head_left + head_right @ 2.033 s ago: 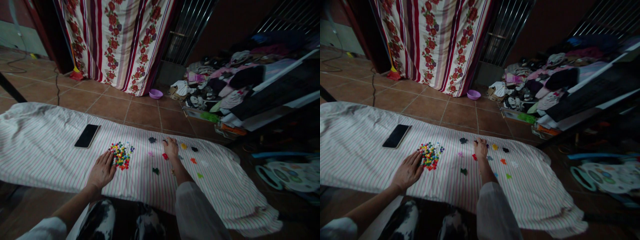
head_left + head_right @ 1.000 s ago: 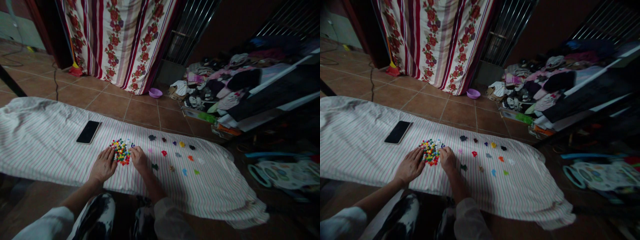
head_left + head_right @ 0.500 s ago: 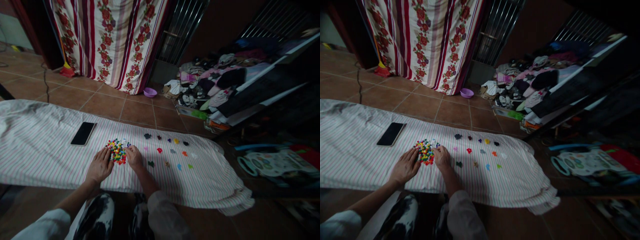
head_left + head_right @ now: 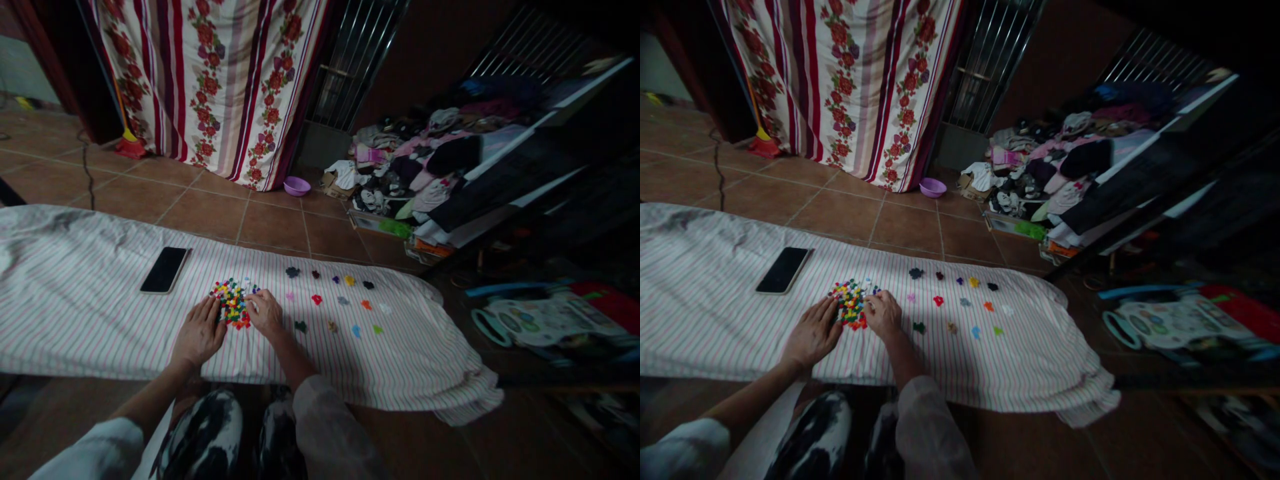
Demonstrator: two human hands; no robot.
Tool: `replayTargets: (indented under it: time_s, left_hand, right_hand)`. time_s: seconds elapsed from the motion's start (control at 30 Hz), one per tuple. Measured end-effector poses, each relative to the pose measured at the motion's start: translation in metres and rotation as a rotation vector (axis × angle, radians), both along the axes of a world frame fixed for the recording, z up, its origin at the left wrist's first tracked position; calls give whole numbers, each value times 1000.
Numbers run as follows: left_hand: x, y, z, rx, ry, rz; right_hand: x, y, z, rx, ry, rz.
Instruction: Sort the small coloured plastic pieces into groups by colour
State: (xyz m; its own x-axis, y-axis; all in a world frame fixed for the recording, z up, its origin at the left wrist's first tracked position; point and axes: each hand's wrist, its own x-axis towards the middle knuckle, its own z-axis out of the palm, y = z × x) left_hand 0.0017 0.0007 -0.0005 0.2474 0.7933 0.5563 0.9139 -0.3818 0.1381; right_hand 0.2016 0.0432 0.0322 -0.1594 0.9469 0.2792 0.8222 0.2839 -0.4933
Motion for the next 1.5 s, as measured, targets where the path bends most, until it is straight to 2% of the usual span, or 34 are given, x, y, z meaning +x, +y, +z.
replayTargets:
  time_s: [0.17,0.57,0.97,1.23,1.5]
  left_hand:
    - [0,-1,2,-6,13,3]
    - [-1,0,-2,-10,-2,-9]
    - [-1,0,0,32,42,-11]
    - [-2,1,-2,39,13,-31]
    - [-3,1,-1,72,85,-24]
  right_hand:
    - [-11,6,4,-56,20,-106]
    - [-26,16,9,-236,22,-170]
    - [-25,7,5,-60,170,-100]
    - [-19,5,-8,-76,357,-156]
    - [-14,9,-15,-84,468,-212]
